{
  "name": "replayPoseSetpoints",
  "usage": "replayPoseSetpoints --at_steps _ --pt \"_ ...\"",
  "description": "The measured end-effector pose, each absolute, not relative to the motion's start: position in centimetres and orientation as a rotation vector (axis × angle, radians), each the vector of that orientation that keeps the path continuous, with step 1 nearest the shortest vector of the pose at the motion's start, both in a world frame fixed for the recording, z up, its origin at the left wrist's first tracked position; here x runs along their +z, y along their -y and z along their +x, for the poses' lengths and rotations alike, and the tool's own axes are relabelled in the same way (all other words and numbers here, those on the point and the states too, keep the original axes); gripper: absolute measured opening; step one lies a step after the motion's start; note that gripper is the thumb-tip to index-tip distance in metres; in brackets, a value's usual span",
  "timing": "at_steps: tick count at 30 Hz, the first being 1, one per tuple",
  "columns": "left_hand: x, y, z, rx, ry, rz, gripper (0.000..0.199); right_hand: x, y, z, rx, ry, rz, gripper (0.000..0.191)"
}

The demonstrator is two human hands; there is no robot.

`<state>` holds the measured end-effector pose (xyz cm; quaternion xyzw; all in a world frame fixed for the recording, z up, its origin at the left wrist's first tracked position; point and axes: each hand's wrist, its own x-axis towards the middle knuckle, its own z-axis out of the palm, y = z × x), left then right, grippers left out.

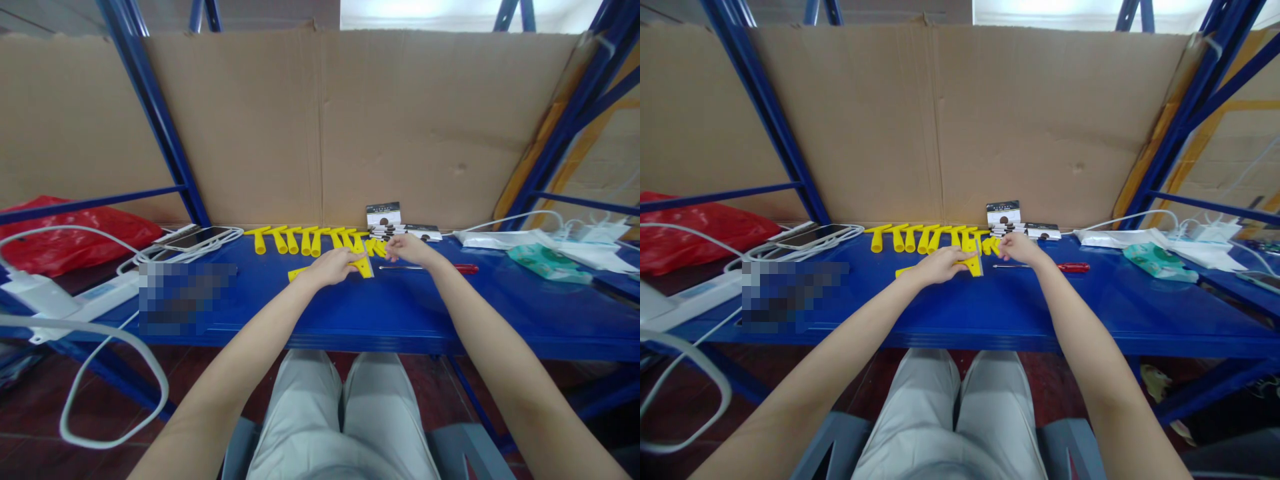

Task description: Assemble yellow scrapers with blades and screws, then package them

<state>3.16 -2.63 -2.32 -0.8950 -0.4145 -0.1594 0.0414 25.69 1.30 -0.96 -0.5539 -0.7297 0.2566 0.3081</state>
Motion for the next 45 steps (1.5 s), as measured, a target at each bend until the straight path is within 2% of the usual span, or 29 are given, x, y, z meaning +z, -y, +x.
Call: replayPoseSetpoints --at_steps 2,4,10,22,28,37,45 --pt "-2.4 2.5 3.1 -0.451 1.277 -2.751 0.04 -1.0 -2.2 27.4 0.309 1.972 -1.62 0.011" --pt "-2.4 2.5 3.1 -0.434 1.274 -2.76 0.039 -1.1 -2.8 29.0 0.157 1.994 -1.769 0.016" --pt "-2.3 2.7 3.4 -0.461 1.254 -2.811 0.038 -1.6 -3.3 30.9 0.165 2.111 -1.917 0.028" --pt "-2.0 3.0 3.6 -0.327 1.22 -2.86 0.04 -2.5 -3.8 29.4 -0.074 2.225 -2.048 0.045" --pt "-2.1 3.0 3.6 -0.354 1.232 -2.884 0.039 -2.7 -3.7 29.0 -0.145 2.216 -2.064 0.044" --pt "-2.1 3.1 3.6 -0.386 1.23 -2.923 0.035 -2.8 -3.7 28.4 -0.285 2.285 -2.042 0.03" --pt "-2.0 3.3 3.8 -0.386 1.239 -2.938 0.034 -2.9 -3.9 27.9 -0.333 2.263 -2.009 0.027"
